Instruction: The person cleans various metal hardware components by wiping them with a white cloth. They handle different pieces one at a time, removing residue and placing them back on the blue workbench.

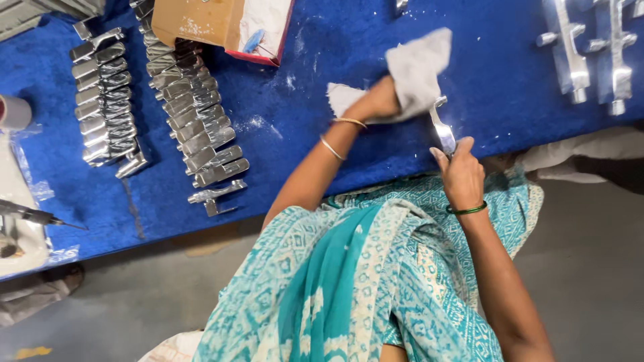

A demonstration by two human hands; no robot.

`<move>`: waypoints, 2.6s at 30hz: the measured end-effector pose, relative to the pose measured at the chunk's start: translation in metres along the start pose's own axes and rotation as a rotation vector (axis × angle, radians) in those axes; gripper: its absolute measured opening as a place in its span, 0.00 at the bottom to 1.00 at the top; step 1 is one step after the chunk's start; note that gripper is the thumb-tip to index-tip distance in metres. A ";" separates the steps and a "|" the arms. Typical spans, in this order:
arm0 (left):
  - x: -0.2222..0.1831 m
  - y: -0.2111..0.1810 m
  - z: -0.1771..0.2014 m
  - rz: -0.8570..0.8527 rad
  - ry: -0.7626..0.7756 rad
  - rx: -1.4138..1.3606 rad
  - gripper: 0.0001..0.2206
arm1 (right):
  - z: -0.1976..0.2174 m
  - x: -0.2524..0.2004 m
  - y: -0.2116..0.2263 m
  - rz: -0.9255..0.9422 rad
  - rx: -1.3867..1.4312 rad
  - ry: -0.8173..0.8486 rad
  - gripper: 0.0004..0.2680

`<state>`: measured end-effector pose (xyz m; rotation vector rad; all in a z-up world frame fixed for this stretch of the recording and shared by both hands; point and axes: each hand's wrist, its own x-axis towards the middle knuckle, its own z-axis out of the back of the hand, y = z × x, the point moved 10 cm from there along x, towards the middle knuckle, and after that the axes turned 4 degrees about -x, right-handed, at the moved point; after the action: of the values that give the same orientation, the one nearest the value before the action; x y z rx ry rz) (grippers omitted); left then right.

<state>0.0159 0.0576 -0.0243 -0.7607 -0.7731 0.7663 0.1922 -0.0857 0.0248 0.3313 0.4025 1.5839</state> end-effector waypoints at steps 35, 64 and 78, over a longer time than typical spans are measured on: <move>0.024 -0.075 -0.030 0.146 0.118 0.729 0.26 | -0.048 -0.035 -0.050 -0.074 0.018 -0.020 0.14; 0.038 -0.066 -0.011 0.327 0.174 0.638 0.25 | -0.049 -0.036 -0.049 -0.111 -0.017 0.010 0.15; 0.038 0.004 -0.006 0.264 -0.074 0.421 0.30 | -0.015 -0.034 -0.021 -0.111 -0.106 0.073 0.16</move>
<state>0.0382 0.0893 -0.0186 -0.4587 -0.5540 1.1574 0.2065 -0.1200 0.0031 0.1672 0.3848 1.5052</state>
